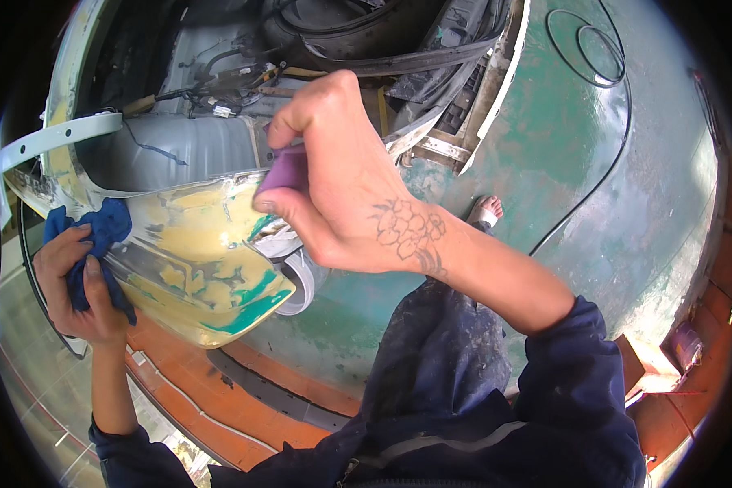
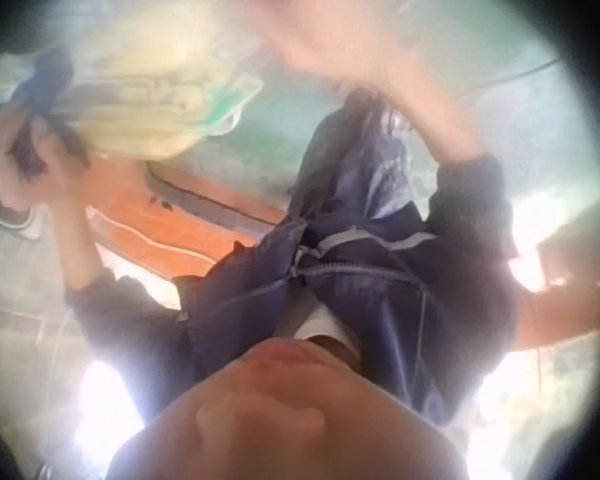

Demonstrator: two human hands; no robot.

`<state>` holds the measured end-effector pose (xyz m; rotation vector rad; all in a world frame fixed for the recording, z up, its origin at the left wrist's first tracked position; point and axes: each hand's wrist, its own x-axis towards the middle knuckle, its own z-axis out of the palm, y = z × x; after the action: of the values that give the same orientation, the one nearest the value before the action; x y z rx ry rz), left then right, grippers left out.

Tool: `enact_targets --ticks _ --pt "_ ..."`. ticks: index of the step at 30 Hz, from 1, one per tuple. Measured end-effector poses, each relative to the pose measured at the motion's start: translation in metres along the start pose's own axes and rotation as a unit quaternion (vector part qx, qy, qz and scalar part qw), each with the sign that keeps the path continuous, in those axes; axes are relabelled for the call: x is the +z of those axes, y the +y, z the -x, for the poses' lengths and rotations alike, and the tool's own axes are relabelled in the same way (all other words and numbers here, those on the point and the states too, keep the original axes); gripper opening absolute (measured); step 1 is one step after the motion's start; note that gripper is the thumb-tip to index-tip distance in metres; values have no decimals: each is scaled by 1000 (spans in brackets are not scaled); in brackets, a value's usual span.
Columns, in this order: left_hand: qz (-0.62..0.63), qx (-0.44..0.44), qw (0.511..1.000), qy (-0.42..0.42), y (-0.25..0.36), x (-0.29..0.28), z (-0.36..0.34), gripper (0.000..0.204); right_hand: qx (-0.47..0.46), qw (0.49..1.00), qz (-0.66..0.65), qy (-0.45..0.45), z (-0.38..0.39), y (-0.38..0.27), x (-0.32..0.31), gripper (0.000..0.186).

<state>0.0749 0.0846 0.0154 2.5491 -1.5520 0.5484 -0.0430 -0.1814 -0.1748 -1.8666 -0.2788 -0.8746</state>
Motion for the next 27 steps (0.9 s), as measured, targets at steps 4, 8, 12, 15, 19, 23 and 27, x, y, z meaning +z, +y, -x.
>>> enact_targets --ticks 4,8,12,15,19,23,27 --pt "-16 31 999 -22 -7 -6 5 19 -15 1000 14 14 -6 -9 11 62" --pt "-14 20 999 -31 -4 -7 5 19 -18 999 18 31 13 -3 12 63" --pt "5 6 1000 1 0 -2 3 19 -82 997 -4 8 -1 2 11 59" --pt "4 4 1000 0 -2 -1 7 19 -59 998 -1 9 8 0 10 57" --pt "-3 -1 1000 -7 1 -2 5 17 -101 993 -52 -17 -19 1 14 59" --pt "-8 31 999 -14 -2 -3 1 17 -89 992 -51 -68 -20 0 5 61" --pt "-29 29 999 -36 -1 -12 4 19 -111 986 -65 -104 -51 -10 12 62"
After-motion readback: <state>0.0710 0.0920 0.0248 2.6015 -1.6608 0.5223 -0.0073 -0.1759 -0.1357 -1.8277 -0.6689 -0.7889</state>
